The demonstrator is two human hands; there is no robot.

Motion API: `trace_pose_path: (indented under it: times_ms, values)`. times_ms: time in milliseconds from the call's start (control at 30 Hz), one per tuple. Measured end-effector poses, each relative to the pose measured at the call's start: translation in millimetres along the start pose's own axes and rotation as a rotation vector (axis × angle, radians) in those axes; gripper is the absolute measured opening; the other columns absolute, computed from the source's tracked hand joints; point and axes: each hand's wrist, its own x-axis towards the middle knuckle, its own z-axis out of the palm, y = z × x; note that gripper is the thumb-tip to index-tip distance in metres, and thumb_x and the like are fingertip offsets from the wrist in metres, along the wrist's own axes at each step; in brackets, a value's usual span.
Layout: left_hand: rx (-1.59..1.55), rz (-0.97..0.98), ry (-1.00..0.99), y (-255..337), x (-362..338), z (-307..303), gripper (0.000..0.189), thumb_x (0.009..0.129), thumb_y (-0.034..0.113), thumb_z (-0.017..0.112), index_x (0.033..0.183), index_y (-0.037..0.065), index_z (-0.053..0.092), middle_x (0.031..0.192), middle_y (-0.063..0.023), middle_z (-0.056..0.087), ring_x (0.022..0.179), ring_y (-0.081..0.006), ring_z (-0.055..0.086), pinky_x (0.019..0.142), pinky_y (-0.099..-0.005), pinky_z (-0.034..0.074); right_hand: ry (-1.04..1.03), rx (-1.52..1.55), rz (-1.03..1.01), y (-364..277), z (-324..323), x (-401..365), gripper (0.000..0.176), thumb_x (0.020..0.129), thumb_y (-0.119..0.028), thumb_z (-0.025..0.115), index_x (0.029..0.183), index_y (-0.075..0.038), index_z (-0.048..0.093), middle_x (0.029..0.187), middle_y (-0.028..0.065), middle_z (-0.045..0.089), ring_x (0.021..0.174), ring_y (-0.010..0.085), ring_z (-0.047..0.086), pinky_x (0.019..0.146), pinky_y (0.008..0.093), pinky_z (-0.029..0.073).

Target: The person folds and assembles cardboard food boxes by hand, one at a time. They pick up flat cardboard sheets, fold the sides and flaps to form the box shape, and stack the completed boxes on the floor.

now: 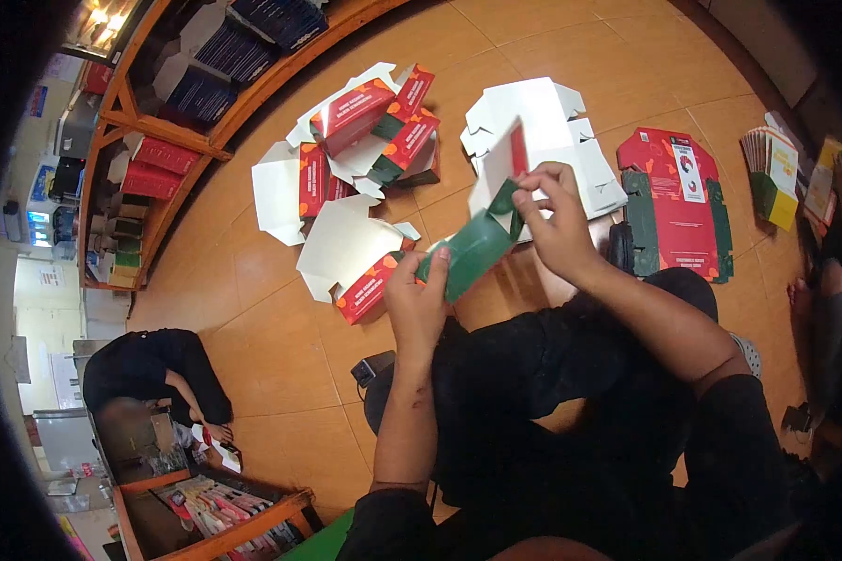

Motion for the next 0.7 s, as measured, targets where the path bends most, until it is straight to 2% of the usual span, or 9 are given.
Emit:
trace_pose_path:
  times_ms: [67,133,267,400,467,533,567,633,700]
  values:
    - [0.019,-0.013,-0.032,3.2,-2.9,2.6,0.03,0.094,0.025,0.066,0.08,-0.001,0.065,0.066,0.0002,0.056,0.062,-0.0073,0.051,0.058,-0.0233,0.042,-0.143,-0.217,-0.274,-9.6,-1.4,-4.3,0.013,0.088,-0.011,0.066,0.097,-0.002,0.064,0.112,0.0151,0.048,0.108,0.0298,0.051,0.094,0.0371,0.044]
    - [0.072,0.22,-0.062,4.2,-4.8,5.2,0.028,0.094,0.022,0.066,0.079,-0.001,0.064,0.068,-0.0031,0.055,0.064,-0.0099,0.05,0.058,-0.026,0.04,-0.17,-0.269,-0.289,-16.8,-0.8,-6.8,0.014,0.085,-0.011,0.069,0.096,-0.004,0.066,0.116,0.016,0.048,0.114,0.032,0.048,0.098,0.039,0.042]
    - [0.067,0.329,-0.028,5.5,-4.6,5.9,0.025,0.092,0.019,0.067,0.079,-0.002,0.062,0.069,-0.006,0.054,0.066,-0.0138,0.05,0.059,-0.028,0.039,-0.335,-0.112,-0.254,-10.5,-2.0,-6.4,0.011,0.084,-0.012,0.071,0.095,-0.009,0.07,0.123,0.0166,0.049,0.114,0.0314,0.05,0.098,0.0401,0.042]
    - [0.159,0.424,0.018,12.2,-12.3,5.8,0.016,0.086,0.012,0.071,0.082,-0.001,0.064,0.076,-0.0116,0.058,0.072,-0.0271,0.057,0.066,-0.0348,0.044,-0.524,-0.051,-0.327,-3.5,-2.1,-7.6,0.018,0.087,-0.014,0.069,0.102,-0.005,0.069,0.129,0.0161,0.049,0.116,0.0296,0.051,0.1,0.0382,0.042]
    - [0.177,0.433,0.04,15.3,-12.4,9.5,0.013,0.085,0.01,0.071,0.085,0.0,0.064,0.079,-0.0114,0.058,0.075,-0.0275,0.057,0.068,-0.0347,0.044,-0.313,0.161,-0.103,-9.6,4.0,-12.6,0.028,0.09,-0.017,0.067,0.112,0.0,0.064,0.133,0.0162,0.048,0.121,0.0273,0.05,0.102,0.0381,0.041]
    - [0.243,0.698,-0.014,13.9,-11.8,20.7,0.015,0.086,0.008,0.07,0.098,0.002,0.065,0.087,-0.0131,0.059,0.081,-0.0275,0.056,0.072,-0.0336,0.044,-0.281,0.029,-0.202,-1.6,2.3,-11.9,0.029,0.095,-0.008,0.059,0.122,0.001,0.055,0.135,0.0123,0.05,0.118,0.0191,0.051,0.096,0.0313,0.046]
    - [0.178,0.662,-0.109,10.4,-15.1,24.5,0.023,0.091,0.007,0.063,0.113,0.0,0.06,0.097,-0.0104,0.058,0.081,-0.0191,0.052,0.076,-0.0289,0.045,-0.234,0.149,-0.033,1.0,0.3,-10.9,0.029,0.094,-0.006,0.057,0.122,0.001,0.056,0.131,0.0114,0.054,0.113,0.0185,0.054,0.093,0.0299,0.047]
    - [0.001,0.549,-0.064,10.2,-19.8,27.4,0.028,0.092,0.007,0.062,0.118,0.0,0.057,0.103,-0.0092,0.056,0.086,-0.0181,0.052,0.079,-0.0289,0.044,-0.145,0.39,0.337,-9.7,-5.5,-6.2,0.03,0.091,0.0,0.053,0.121,0.0,0.059,0.11,0.0042,0.063,0.096,0.0145,0.06,0.084,0.0284,0.051]
    - [-0.163,0.444,-0.009,9.8,-16.6,21.9,0.04,0.094,0.009,0.058,0.131,0.0,0.047,0.12,-0.0081,0.05,0.098,-0.015,0.048,0.087,-0.0293,0.042,-0.11,0.555,0.388,-4.5,-10.8,1.9,0.022,0.091,-0.006,0.058,0.112,-0.001,0.064,0.096,0.0025,0.061,0.086,0.0107,0.059,0.078,0.0269,0.052]
